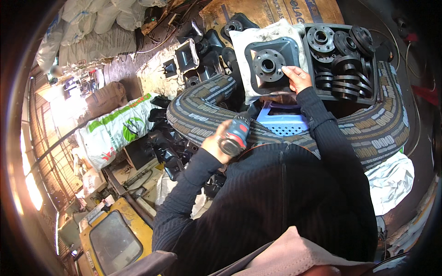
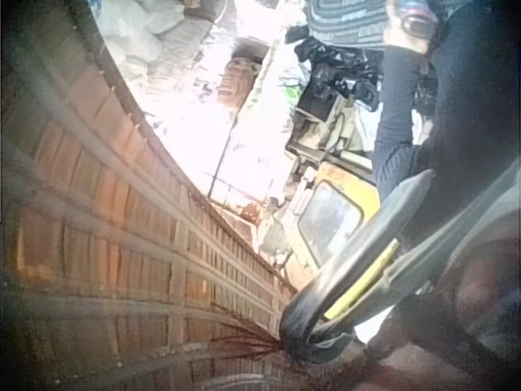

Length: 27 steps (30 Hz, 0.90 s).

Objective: The person uses a cordless drill to make holes in several small black metal parts. They hold each part with one hand and operate the drill with the other, moving from one part to the next in a repetitive sequence.

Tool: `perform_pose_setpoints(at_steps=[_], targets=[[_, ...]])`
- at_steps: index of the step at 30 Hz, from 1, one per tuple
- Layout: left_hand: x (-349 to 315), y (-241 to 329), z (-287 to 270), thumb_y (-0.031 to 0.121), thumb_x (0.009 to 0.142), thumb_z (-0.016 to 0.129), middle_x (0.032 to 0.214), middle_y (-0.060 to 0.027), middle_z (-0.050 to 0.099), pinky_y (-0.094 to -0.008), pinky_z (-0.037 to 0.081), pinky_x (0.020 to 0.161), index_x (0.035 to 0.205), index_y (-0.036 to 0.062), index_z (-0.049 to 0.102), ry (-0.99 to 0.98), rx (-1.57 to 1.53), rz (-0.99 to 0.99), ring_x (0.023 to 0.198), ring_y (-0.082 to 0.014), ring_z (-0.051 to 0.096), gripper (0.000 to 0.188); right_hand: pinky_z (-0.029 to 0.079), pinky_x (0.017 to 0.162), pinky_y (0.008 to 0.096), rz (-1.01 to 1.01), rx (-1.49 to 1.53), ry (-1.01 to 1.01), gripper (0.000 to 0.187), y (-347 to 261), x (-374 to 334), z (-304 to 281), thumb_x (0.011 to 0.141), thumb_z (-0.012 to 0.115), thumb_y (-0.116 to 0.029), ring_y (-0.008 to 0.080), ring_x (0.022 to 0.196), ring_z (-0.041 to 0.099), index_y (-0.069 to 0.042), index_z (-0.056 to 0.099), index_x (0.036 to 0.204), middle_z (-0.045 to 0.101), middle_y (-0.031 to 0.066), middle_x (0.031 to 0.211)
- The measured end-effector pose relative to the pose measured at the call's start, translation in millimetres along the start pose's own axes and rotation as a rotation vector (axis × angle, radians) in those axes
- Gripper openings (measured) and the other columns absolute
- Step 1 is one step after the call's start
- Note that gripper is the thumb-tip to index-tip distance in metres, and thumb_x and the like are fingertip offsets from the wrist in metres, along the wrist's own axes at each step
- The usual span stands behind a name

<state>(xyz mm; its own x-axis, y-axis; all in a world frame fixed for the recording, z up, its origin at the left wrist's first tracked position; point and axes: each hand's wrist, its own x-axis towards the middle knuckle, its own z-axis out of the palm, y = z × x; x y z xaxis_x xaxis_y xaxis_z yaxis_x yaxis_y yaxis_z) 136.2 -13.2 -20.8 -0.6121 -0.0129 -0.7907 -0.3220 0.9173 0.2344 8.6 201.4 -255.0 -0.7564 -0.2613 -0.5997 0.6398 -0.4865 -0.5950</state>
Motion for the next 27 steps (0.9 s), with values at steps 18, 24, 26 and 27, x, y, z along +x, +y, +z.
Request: perform_pose_setpoints(at_steps=[18, 24, 26, 27], targets=[[104.9, 40.3, -43.2, 0.02, 0.079, 0.066, 0.074, -0.0076, 0.059, -0.031, 0.048, 0.059, 0.113, 0.0105, 0.059, 0.666, 0.072, 0.713, 0.064, -0.02, 0.06, 0.035, 0.026, 0.039, 0.0207, -0.009, -0.008, -0.064, 0.022, -0.5, -0.3, -5.4, 0.083, 0.068, -0.024, 0.0034, 0.041, 0.033, -0.005, 0.063, 0.092, 0.042, -0.0067, 0.055], [179.1, 74.8, -6.5, 0.03, 0.082, 0.06, 0.081, -0.0056, 0.059, -0.0345, 0.05, 0.059, 0.097, 0.0142, 0.064, 0.755, 0.256, 0.677, 0.069, -0.0244, 0.062, 0.022, 0.028, 0.036, 0.0208, -0.056, -0.033, -0.062, 0.02, -4.8, -5.9, -1.3, 0.084, 0.066, -0.024, 0.0041, 0.04, 0.037, -0.005, 0.063, 0.09, 0.048, -0.0045, 0.06], [184.9, 71.2, 3.0, 0.03, 0.082, 0.059, 0.081, -0.0055, 0.059, -0.035, 0.05, 0.058, 0.093, 0.0139, 0.064, 0.73, 0.233, 0.646, 0.067, -0.0251, 0.061, 0.02, 0.028, 0.037, 0.0208, -0.048, -0.023, -0.064, 0.02, -6.2, -4.2, 0.6, 0.084, 0.066, -0.024, 0.0038, 0.04, 0.037, -0.005, 0.063, 0.089, 0.048, -0.0047, 0.06], [185.2, 72.1, 5.7, 0.03, 0.082, 0.06, 0.081, -0.0054, 0.059, -0.0352, 0.05, 0.057, 0.091, 0.0137, 0.064, 0.741, 0.184, 0.667, 0.066, -0.0255, 0.061, 0.019, 0.028, 0.037, 0.0206, -0.042, -0.022, -0.061, 0.02, -5.2, -4.2, -0.8, 0.084, 0.066, -0.024, 0.0037, 0.04, 0.037, -0.005, 0.063, 0.089, 0.048, -0.0047, 0.06]])
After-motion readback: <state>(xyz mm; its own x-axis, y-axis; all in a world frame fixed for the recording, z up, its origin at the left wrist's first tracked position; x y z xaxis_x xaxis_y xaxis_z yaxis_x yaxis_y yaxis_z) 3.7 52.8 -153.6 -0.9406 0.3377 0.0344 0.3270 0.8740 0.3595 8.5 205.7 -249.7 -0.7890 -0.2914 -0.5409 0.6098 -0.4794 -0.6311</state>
